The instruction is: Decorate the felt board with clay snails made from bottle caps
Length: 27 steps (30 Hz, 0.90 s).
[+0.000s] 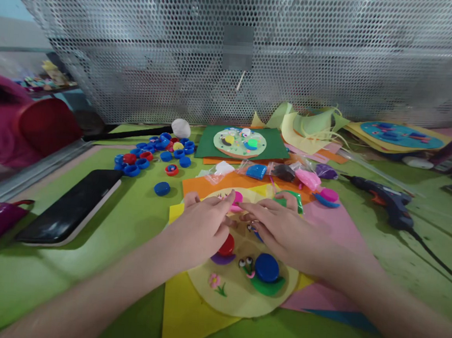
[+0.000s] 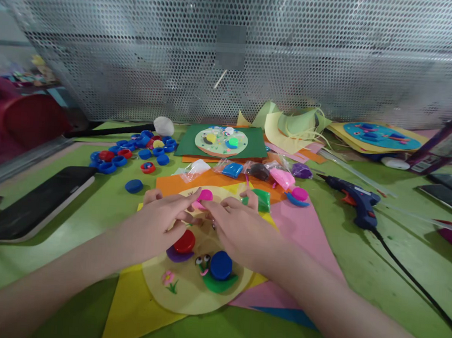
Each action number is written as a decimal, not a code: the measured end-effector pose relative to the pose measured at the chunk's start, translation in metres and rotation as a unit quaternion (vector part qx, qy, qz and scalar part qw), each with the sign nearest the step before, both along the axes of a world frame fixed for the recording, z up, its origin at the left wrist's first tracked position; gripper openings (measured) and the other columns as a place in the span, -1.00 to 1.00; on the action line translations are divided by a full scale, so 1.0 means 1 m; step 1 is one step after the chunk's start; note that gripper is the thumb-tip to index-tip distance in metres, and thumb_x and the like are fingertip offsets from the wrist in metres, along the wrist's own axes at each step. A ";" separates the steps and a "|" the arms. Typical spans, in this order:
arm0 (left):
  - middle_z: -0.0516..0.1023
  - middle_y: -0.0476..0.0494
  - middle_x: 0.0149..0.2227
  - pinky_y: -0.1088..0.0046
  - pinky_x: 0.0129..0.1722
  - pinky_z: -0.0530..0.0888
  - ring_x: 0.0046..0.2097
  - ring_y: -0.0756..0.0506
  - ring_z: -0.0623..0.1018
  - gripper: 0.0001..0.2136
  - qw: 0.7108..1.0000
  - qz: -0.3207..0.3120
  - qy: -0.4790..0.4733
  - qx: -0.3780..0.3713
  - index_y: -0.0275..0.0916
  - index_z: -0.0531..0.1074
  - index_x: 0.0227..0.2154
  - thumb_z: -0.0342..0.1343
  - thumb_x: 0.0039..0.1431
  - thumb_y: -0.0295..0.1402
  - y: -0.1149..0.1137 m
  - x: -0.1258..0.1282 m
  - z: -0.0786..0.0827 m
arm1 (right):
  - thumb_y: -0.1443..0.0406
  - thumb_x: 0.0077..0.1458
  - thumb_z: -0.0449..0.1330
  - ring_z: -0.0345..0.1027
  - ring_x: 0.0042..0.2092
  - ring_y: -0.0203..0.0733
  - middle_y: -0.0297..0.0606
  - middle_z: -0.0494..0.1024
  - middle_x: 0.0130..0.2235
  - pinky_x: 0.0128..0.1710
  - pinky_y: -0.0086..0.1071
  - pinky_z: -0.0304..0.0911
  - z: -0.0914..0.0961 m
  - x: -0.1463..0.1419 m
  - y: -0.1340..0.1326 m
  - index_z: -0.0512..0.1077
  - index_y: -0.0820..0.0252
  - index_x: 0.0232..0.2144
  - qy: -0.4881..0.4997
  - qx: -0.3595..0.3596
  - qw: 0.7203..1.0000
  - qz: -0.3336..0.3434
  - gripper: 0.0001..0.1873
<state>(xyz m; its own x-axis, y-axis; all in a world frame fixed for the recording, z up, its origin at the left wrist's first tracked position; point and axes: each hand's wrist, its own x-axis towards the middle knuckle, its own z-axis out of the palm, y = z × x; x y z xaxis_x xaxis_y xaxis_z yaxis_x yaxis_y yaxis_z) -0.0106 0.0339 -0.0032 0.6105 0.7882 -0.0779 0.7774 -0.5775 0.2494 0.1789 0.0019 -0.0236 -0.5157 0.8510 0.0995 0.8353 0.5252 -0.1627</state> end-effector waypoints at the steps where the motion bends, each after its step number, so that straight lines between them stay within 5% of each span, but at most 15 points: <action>1: 0.49 -0.24 -0.07 0.23 -0.10 0.36 -0.07 -0.18 0.48 -0.48 1.000 -0.001 0.000 0.003 -0.35 0.12 0.17 -0.13 0.09 -0.56 0.000 0.000 0.000 | 0.43 0.15 -0.10 0.29 -0.14 -0.11 -0.11 0.45 -0.16 -0.16 -0.16 0.18 0.000 -0.001 0.000 0.17 0.24 0.11 0.005 -0.002 1.000 0.004 -0.55; 7: 0.50 -0.26 -0.11 0.25 -0.15 0.38 -0.11 -0.18 0.49 -0.47 1.000 0.003 0.011 0.012 -0.37 0.11 0.18 -0.14 0.09 -0.56 -0.001 0.001 0.000 | 0.49 0.10 -0.09 0.30 -0.17 -0.12 -0.15 0.45 -0.24 -0.07 0.00 0.09 -0.001 -0.003 0.001 0.20 0.26 0.07 -0.001 -0.010 1.000 0.019 -0.54; 12: 0.49 -0.27 -0.09 0.23 -0.11 0.36 -0.08 -0.20 0.48 -0.48 1.000 -0.001 0.017 0.017 -0.36 0.12 0.17 -0.14 0.09 -0.56 -0.001 0.002 0.000 | 0.44 0.14 -0.10 0.30 -0.13 -0.11 -0.11 0.45 -0.18 -0.14 -0.13 0.21 -0.002 -0.001 0.000 0.19 0.26 0.09 0.004 -0.012 1.000 0.012 -0.55; 19: 0.47 -0.27 -0.05 0.08 -0.01 0.22 -0.08 -0.19 0.47 -0.43 1.000 -0.017 0.001 0.014 -0.32 0.01 0.22 -0.16 0.09 -0.54 -0.003 0.001 -0.003 | 0.44 0.12 -0.08 0.32 -0.11 -0.07 -0.07 0.46 -0.15 -0.01 0.10 0.08 -0.002 0.000 0.001 0.24 0.28 0.04 -0.016 0.020 1.000 0.004 -0.58; 27: 0.44 -0.24 0.02 0.05 0.02 0.18 -0.01 -0.18 0.44 -0.38 0.999 -0.043 -0.006 0.017 -0.26 -0.06 0.24 -0.16 0.07 -0.57 -0.005 0.003 -0.003 | 0.45 0.09 -0.03 0.35 -0.29 -0.17 -0.09 0.50 -0.15 -0.16 -0.18 0.18 0.007 0.001 -0.003 0.33 0.24 -0.03 -0.059 0.096 0.993 -0.024 -0.61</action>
<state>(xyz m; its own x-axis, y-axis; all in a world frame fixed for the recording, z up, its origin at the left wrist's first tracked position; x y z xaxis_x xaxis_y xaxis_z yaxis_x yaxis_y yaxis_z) -0.0075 0.0288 -0.0063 0.6770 0.7346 -0.0452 0.7215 -0.6503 0.2377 0.1794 -0.0012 -0.0162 -0.4928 0.8460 0.2038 0.8673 0.4964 0.0366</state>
